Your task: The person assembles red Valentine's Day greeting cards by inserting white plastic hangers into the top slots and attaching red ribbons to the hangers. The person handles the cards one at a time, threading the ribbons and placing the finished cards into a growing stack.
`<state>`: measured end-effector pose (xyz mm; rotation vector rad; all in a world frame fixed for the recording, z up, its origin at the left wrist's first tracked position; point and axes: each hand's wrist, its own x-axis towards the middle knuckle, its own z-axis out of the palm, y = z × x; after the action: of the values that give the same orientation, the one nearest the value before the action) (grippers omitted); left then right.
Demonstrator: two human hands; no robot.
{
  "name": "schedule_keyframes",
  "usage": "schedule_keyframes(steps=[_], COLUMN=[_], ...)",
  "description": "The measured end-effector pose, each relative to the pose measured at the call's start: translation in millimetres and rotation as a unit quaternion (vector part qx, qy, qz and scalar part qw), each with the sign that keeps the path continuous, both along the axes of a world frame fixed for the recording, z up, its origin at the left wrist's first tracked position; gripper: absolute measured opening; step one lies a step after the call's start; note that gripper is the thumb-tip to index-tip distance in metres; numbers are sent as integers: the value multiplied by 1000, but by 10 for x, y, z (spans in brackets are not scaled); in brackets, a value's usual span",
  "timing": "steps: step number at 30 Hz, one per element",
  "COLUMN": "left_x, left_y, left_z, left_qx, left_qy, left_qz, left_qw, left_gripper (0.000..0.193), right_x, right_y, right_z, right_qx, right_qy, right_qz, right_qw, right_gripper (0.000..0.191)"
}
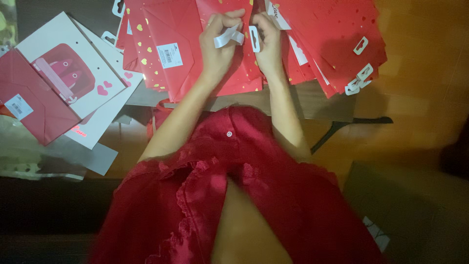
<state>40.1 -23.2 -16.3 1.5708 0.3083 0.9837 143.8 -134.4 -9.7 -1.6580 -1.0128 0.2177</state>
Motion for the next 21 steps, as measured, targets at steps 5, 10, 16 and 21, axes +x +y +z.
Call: schedule_keyframes(steps=[5,10,16,21], left_x=[-14,-3,-10,-22], left_y=[-16,9,9,1], left_z=[2,-14,-16,9], left_qx=[-26,-63,-25,-6], left_qy=[7,15,-11,34], left_qz=[-13,-38,-55,-26], left_qw=[1000,997,998,999], left_gripper=[11,5,6,5], right_x=[2,5,-20,-37], right_y=[-34,-29,-43,-47], right_z=[-32,-54,-26,-6], right_qx=[-21,-10,7,-116], right_qy=[-33,10,43,67], right_qz=[-19,-33,-44,-138], right_qw=[999,999,998,981], right_gripper=[13,9,12,19])
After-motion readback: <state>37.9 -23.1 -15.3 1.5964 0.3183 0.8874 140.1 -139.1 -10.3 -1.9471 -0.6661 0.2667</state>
